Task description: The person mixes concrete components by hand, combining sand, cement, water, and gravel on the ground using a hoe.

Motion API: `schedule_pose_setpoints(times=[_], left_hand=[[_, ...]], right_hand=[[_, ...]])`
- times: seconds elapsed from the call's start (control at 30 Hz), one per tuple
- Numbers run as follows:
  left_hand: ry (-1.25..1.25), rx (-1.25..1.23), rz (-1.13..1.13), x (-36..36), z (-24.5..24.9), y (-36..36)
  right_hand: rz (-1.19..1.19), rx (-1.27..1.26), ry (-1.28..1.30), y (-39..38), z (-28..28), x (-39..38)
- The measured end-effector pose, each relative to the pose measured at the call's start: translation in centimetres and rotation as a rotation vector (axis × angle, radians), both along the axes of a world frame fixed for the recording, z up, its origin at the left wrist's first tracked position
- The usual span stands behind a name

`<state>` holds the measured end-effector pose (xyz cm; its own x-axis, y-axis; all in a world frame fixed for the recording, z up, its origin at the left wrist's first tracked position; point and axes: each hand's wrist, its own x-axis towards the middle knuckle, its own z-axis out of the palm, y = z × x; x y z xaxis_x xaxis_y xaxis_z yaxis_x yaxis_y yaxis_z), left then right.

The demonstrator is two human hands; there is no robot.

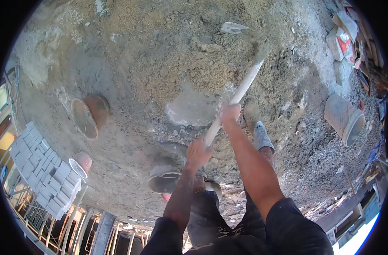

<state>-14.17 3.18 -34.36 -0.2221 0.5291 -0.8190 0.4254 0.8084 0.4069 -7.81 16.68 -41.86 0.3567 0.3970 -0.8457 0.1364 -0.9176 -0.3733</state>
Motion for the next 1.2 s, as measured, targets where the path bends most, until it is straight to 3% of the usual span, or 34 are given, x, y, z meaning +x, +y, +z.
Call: schedule_pose_setpoints(times=[0.03,0.13,0.23,0.33,0.37,0.4,0.47,0.53,0.57,0.6,0.67,0.77,0.83,0.87,0.97,1.03,1.1,1.13,1.2], left_hand=[[-0.001,-0.015,0.018,0.2,1.8,-2.1],[0.057,-0.107,0.101,1.8,5.1,-4.2],[0.190,0.005,0.272,1.0,2.1,-1.7],[0.164,0.133,0.398,-2.5,-2.6,5.4],[0.076,0.099,0.458,-3.2,-3.2,7.2],[-0.014,0.070,0.519,-3.3,-3.1,8.4],[0.035,0.030,0.520,-0.2,-2.7,4.8],[0.265,0.099,0.398,2.6,-1.8,-0.5],[0.130,-0.076,0.422,3.4,0.6,-2.0],[0.150,-0.148,0.387,5.4,1.1,-5.0],[0.096,-0.099,0.363,8.1,2.9,-7.9],[-0.128,-0.012,0.330,9.8,2.7,-4.0],[-0.077,0.080,0.253,9.5,1.8,2.5],[-0.061,0.118,0.212,9.3,0.2,5.4],[-0.105,0.145,0.073,5.4,-0.7,12.9],[-0.175,-0.036,-0.011,3.4,-0.3,13.5],[0.021,0.154,-0.096,4.9,-3.2,5.2],[0.001,0.095,-0.102,4.2,-1.9,2.0],[-0.003,0.006,-0.108,3.4,1.0,-3.8]], right_hand=[[-0.061,-0.018,0.194,-2.2,1.8,0.3],[0.034,0.046,0.208,-5.3,5.4,0.2],[0.199,0.207,0.227,-1.6,3.3,-2.8],[0.450,0.343,0.114,6.6,0.2,-8.5],[0.614,0.353,-0.113,8.6,-1.4,-10.3],[0.624,0.345,-0.125,7.9,-1.9,-9.9],[0.793,0.177,-0.175,6.3,-1.6,-9.2],[0.653,0.078,0.049,-0.2,-3.0,-5.0],[0.523,0.157,0.183,-4.7,-5.8,-2.2],[0.339,0.050,0.375,-5.9,-0.3,-0.5],[0.229,0.115,0.358,-7.3,4.5,2.4],[0.276,0.267,0.139,-3.3,5.9,6.4],[0.255,0.349,0.159,3.0,4.2,8.2],[0.231,0.308,0.089,7.0,5.9,6.9],[0.096,0.220,0.031,15.1,-1.4,7.5],[-0.019,0.153,0.010,11.8,-3.7,7.3],[-0.148,0.067,-0.047,6.2,-2.6,6.0],[-0.155,0.054,-0.080,2.4,-0.7,5.3],[-0.159,0.055,0.146,-4.4,0.1,5.7]])
